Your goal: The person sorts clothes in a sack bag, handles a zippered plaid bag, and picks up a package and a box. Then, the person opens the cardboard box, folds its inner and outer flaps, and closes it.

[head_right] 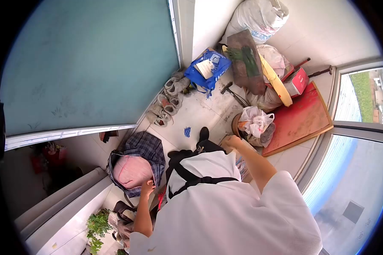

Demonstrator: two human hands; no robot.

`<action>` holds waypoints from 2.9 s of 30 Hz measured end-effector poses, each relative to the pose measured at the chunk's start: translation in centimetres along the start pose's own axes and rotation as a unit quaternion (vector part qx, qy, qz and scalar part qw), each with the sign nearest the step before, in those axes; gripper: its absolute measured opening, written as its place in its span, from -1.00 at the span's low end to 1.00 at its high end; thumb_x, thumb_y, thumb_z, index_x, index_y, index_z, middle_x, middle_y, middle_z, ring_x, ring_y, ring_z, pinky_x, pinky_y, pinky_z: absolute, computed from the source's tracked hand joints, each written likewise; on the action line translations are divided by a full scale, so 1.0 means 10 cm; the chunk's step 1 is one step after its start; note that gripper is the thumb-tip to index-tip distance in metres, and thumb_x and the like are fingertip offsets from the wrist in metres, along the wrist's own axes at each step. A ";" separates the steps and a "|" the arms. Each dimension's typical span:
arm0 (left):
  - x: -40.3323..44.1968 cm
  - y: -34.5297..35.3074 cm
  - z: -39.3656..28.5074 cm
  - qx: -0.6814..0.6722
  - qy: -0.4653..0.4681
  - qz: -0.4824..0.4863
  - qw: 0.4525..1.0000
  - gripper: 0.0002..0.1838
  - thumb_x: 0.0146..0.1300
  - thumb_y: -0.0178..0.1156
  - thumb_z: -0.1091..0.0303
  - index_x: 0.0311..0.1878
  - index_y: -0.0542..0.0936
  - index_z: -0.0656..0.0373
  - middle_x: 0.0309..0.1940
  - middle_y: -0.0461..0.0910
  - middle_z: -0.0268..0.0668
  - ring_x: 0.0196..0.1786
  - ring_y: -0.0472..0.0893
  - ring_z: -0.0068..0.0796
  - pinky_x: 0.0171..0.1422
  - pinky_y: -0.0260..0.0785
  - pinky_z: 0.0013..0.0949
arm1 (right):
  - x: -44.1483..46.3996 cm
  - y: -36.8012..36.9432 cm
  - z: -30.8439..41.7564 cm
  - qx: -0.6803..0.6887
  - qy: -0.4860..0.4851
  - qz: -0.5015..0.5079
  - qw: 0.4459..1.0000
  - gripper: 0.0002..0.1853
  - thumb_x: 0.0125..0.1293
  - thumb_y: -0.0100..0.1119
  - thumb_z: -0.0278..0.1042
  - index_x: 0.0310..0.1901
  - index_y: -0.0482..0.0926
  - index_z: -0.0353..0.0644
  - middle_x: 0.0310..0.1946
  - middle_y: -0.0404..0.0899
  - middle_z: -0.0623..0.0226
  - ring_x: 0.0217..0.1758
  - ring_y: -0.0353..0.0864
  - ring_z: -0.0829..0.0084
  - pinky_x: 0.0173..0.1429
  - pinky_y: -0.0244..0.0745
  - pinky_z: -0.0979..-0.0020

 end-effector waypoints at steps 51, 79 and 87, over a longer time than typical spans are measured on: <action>0.23 2.55 -2.30 0.450 -0.123 0.126 0.876 -0.70 0.47 0.18 0.34 0.11 0.67 0.33 -0.12 0.77 -0.12 -0.04 0.76 -0.28 0.09 0.57 -0.23 | 4.94 -1.64 -1.54 0.165 -0.011 -0.053 0.985 -0.75 0.23 0.27 -0.28 -0.14 0.75 -0.23 -0.18 0.76 -0.03 -0.06 0.77 -0.04 0.09 0.65 0.12; 1.40 3.09 -3.04 0.397 -0.256 0.027 0.881 -0.70 0.48 0.16 0.34 0.12 0.67 0.32 -0.10 0.78 -0.13 -0.03 0.75 -0.31 0.08 0.58 -0.26 | 6.70 -0.32 -1.64 0.448 0.247 -0.212 0.833 -0.09 -0.05 0.65 -0.09 0.33 0.34 0.00 -0.06 0.69 0.04 0.14 0.62 -0.06 0.24 0.55 0.11; 1.43 2.88 -3.39 0.430 -0.176 0.084 0.882 -0.70 0.48 0.16 0.34 0.13 0.66 0.32 -0.10 0.78 -0.13 -0.02 0.75 -0.32 0.08 0.58 -0.26 | 4.91 -1.55 -1.69 0.432 0.249 -0.315 0.808 -0.22 0.04 0.63 -0.21 0.26 0.37 -0.01 -0.07 0.61 0.02 0.05 0.64 0.02 0.16 0.56 0.10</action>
Point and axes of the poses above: each hand's wrist, its own x-axis towards the middle knuckle, its own y-axis out of the palm, z = x × y, the point moved 10 cm from there along x, towards the middle knuckle
